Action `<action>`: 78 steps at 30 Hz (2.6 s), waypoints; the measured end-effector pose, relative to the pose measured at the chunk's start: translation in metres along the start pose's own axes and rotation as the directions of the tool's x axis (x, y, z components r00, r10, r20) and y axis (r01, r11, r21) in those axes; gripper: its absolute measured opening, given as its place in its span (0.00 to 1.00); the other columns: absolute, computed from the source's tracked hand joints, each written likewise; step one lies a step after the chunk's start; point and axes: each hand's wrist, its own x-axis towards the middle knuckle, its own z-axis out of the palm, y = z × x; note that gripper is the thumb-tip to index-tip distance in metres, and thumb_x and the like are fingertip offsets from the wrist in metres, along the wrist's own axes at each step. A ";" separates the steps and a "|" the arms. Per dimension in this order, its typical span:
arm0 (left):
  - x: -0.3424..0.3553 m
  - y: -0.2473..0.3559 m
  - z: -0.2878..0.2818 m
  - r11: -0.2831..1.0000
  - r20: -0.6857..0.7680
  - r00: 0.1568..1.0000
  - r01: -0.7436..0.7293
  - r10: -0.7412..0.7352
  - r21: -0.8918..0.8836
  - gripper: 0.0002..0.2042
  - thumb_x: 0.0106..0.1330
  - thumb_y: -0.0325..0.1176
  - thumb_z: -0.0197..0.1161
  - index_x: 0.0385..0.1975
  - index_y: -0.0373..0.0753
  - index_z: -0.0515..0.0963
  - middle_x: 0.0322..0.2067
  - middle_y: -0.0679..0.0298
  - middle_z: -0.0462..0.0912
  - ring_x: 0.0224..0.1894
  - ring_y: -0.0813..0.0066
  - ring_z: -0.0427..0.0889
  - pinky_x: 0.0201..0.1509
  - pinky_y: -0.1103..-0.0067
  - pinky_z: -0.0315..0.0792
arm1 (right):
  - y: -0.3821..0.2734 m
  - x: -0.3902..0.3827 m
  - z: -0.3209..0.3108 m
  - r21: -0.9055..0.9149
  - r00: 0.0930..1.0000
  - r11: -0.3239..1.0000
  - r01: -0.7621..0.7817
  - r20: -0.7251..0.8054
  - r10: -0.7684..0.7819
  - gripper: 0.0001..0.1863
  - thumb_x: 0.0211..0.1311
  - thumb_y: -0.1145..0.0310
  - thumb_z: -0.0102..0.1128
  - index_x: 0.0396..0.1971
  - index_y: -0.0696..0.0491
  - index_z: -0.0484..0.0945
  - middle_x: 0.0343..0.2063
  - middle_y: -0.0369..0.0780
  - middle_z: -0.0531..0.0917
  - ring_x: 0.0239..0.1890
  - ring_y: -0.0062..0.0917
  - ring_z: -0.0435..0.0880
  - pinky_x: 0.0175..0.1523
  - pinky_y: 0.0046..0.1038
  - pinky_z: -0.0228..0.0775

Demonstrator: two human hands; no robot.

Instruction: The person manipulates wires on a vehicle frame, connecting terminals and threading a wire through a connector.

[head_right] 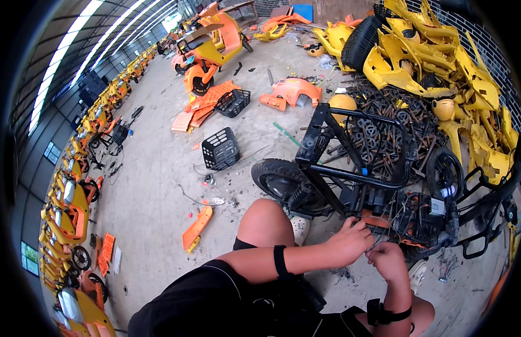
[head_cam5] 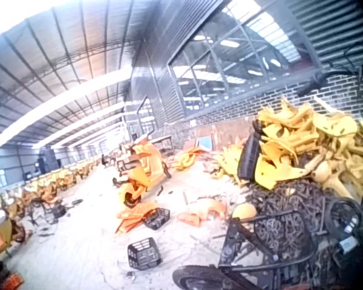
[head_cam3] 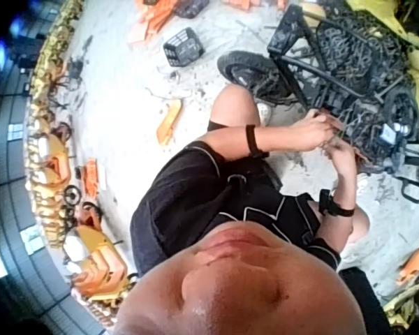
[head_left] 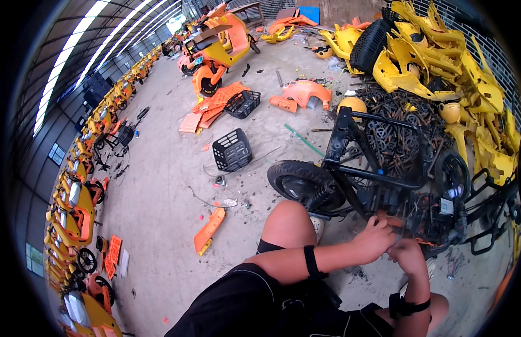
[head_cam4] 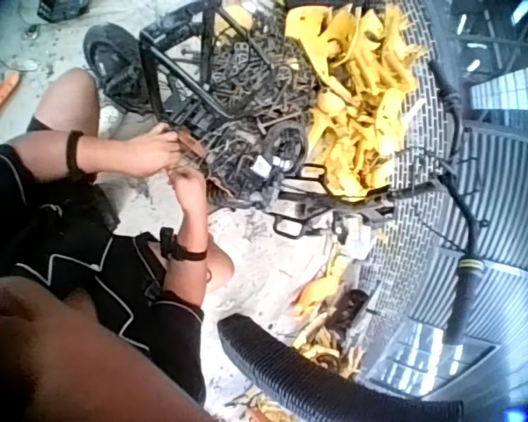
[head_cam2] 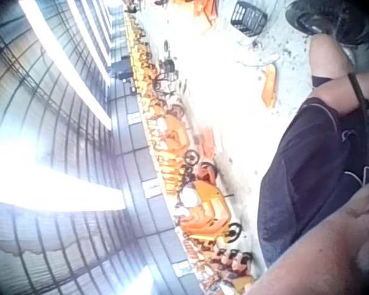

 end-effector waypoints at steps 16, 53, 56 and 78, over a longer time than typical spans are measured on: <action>-0.002 -0.039 0.001 0.817 0.311 0.928 0.339 -0.207 -0.467 0.12 0.70 0.38 0.55 0.38 0.35 0.78 0.34 0.48 0.81 0.41 0.46 0.80 0.43 0.61 0.72 | -0.014 -0.011 0.003 -0.262 0.897 0.901 0.346 -0.191 -0.400 0.12 0.52 0.75 0.69 0.38 0.59 0.82 0.24 0.40 0.82 0.26 0.24 0.81 0.33 0.26 0.71; 0.002 -0.021 -0.031 0.907 0.142 0.949 0.311 -0.281 -0.283 0.04 0.56 0.37 0.69 0.28 0.47 0.85 0.32 0.68 0.84 0.49 0.69 0.78 0.54 0.64 0.60 | -0.013 -0.002 -0.012 0.141 0.989 0.985 0.097 -0.122 -0.080 0.08 0.58 0.70 0.67 0.29 0.61 0.84 0.21 0.36 0.83 0.20 0.14 0.73 0.26 0.18 0.62; 0.002 -0.019 -0.033 0.933 0.068 0.966 0.258 -0.249 -0.250 0.04 0.56 0.37 0.69 0.28 0.47 0.84 0.32 0.67 0.83 0.50 0.69 0.78 0.55 0.64 0.60 | -0.014 -0.002 -0.014 0.219 0.996 0.975 0.027 -0.084 -0.008 0.08 0.58 0.70 0.67 0.30 0.60 0.84 0.21 0.36 0.83 0.20 0.14 0.73 0.24 0.17 0.61; 0.005 -0.008 -0.035 0.918 -0.031 0.971 0.214 -0.237 -0.334 0.05 0.57 0.36 0.69 0.31 0.46 0.85 0.32 0.66 0.84 0.47 0.67 0.80 0.53 0.66 0.62 | -0.006 -0.005 -0.014 0.232 0.987 0.973 -0.009 -0.152 0.046 0.26 0.71 0.50 0.54 0.19 0.57 0.76 0.12 0.35 0.74 0.13 0.17 0.69 0.21 0.21 0.60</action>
